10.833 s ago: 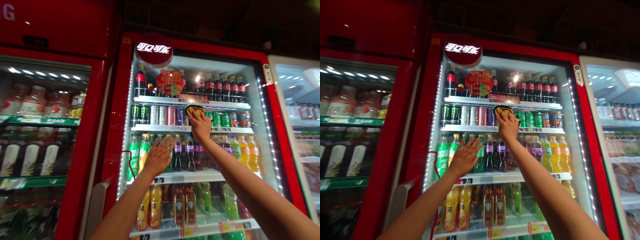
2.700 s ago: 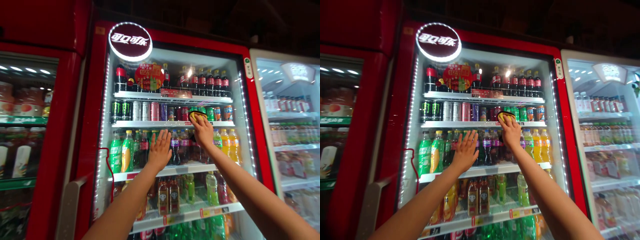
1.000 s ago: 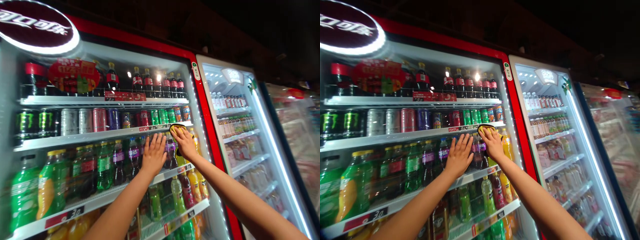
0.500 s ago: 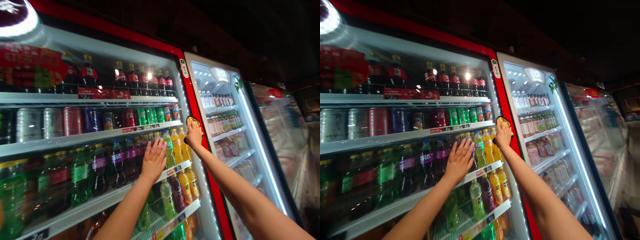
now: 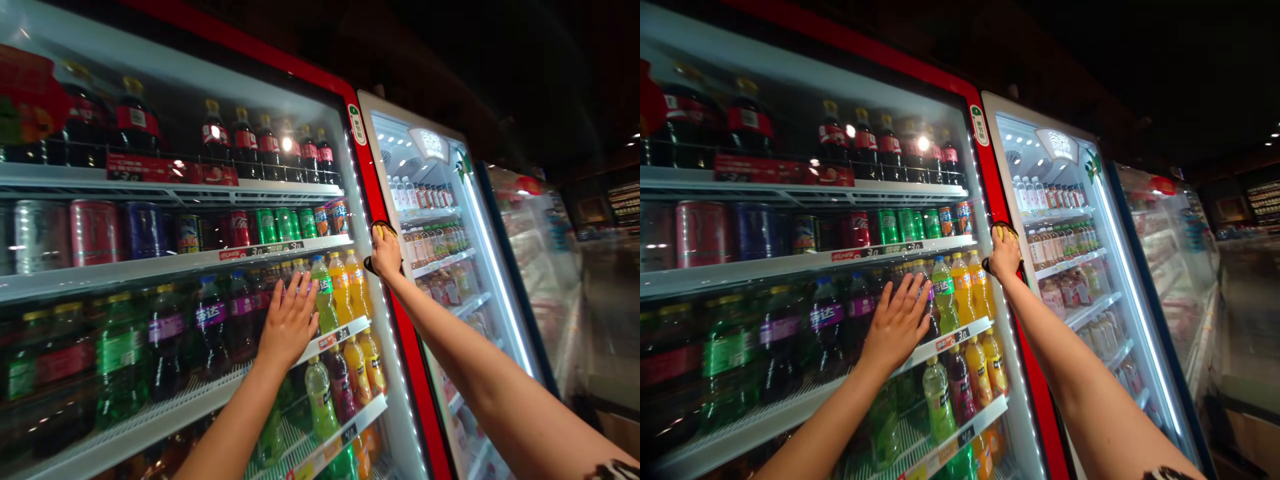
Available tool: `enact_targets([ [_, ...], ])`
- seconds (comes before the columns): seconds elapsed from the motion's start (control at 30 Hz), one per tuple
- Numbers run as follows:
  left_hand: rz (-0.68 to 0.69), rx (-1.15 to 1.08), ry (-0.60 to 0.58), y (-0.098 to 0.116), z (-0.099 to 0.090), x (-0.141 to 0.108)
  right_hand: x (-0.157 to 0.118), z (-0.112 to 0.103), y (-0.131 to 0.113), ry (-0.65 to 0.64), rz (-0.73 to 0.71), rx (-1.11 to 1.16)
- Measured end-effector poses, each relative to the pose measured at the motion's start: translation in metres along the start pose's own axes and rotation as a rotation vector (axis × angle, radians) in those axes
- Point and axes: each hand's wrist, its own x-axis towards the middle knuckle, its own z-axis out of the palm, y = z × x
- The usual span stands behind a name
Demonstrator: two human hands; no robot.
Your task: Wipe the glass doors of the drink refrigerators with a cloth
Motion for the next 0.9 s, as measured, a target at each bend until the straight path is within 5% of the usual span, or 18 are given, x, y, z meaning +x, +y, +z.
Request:
enact_targets([
  [0.13, -0.011, -0.03, 0.0, 0.0, 0.0, 0.0, 0.026, -0.002, -0.003, 0.004, -0.013, 0.048],
  [0.4, -0.025, -0.079, -0.01, 0.002, 0.001, 0.0, -0.122, 0.023, 0.06, -0.016, -0.034, -0.001],
  [0.47, -0.024, -0.08, -0.01, 0.002, 0.001, 0.0, -0.114, 0.023, 0.06, -0.021, -0.038, -0.014],
  [0.63, -0.013, -0.063, 0.003, 0.002, 0.002, 0.0, -0.019, 0.015, 0.033, 0.027, -0.055, 0.045],
  [0.7, -0.016, -0.061, 0.0, 0.002, 0.001, 0.0, -0.011, 0.014, 0.031, 0.032, -0.069, 0.068],
  [0.9, -0.021, -0.049, -0.03, 0.004, 0.0, 0.0, -0.115, 0.019, 0.067, -0.002, -0.257, 0.009],
])
